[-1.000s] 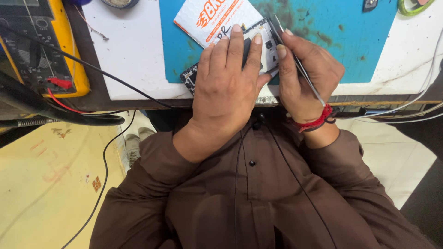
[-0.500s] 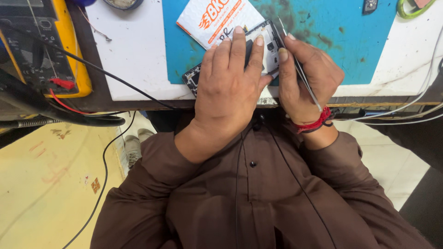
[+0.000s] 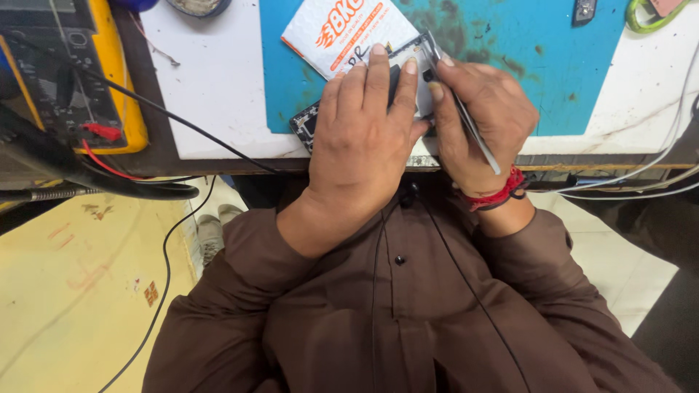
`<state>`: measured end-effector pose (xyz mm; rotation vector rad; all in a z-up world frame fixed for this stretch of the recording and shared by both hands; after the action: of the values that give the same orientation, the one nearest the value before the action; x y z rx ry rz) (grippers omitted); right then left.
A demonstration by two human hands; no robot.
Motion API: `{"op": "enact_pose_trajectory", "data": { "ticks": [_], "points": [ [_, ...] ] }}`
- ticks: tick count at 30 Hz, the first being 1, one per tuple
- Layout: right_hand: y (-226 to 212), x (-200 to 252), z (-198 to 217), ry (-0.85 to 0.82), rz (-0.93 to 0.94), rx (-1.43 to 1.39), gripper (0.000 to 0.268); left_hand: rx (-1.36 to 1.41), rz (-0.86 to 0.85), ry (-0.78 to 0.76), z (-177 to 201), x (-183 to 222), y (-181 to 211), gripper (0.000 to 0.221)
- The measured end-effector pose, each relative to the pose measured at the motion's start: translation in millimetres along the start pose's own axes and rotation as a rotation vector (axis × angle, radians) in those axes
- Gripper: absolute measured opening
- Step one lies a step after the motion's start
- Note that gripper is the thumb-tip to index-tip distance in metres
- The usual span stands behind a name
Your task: The person uses a metal prying tool to separate the screen from the phone frame, then applies heat with a blue hot air gun to soften adhesive. They continue prying and wiping the frame edges with a cloth to remove residue.
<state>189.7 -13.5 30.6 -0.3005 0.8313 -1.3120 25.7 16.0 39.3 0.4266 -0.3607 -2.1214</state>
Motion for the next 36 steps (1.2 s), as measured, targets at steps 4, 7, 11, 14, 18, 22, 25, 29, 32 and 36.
{"op": "enact_pose_trajectory", "data": {
  "ticks": [4, 7, 11, 14, 18, 22, 25, 29, 32, 36],
  "points": [
    [-0.4, 0.0, 1.7, 0.053, -0.103, -0.027, 0.017, -0.003, -0.001, -0.007, 0.2, -0.8, 0.1, 0.064],
    [-0.7, -0.8, -0.4, 0.037, -0.054, -0.029, 0.017, 0.004, 0.003, -0.005, 1.2, 0.1, -0.8, 0.064],
    [3.1, 4.1, 1.4, 0.043, -0.075, -0.012, 0.017, 0.003, 0.004, -0.009, -2.2, 0.7, 0.5, 0.064],
    [0.8, 1.7, -0.1, 0.088, -0.146, -0.058, 0.018, 0.000, 0.000, 0.000, -1.7, 0.6, -0.4, 0.063],
    [-4.6, -9.8, 3.4, 0.202, -0.312, -0.428, 0.017, -0.041, -0.022, -0.008, 0.1, 0.2, -0.2, 0.061],
    [-1.8, -34.2, 12.8, -0.001, 0.048, -0.032, 0.018, -0.043, -0.092, -0.041, 1.8, -0.8, -3.9, 0.060],
    [12.4, -45.5, 13.6, -0.101, 0.097, -0.046, 0.021, -0.052, -0.106, -0.073, 1.7, -3.4, -2.5, 0.060],
    [27.7, -49.4, 5.8, -0.132, -0.106, -0.375, 0.012, -0.041, -0.100, -0.099, -0.5, -5.0, -2.1, 0.061],
    [31.8, -44.9, 3.1, -0.115, -0.113, -0.299, 0.014, -0.034, -0.104, -0.107, -4.0, -3.0, -2.2, 0.060],
    [34.8, -38.9, 2.5, -0.048, -0.031, -0.243, 0.018, -0.029, -0.124, -0.088, -7.1, -3.8, -2.8, 0.058]
  ]
}}
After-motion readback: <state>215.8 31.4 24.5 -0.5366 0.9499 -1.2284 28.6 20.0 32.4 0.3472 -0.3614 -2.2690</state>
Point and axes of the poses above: each hand's wrist, its own x-axis away from the middle knuckle, its own z-axis out of the back of the hand, y = z × x, the point moved 2 cm from there along -x, towards the middle knuckle, and after that the axes turned 1 degree about -x, right-handed, at the moved point
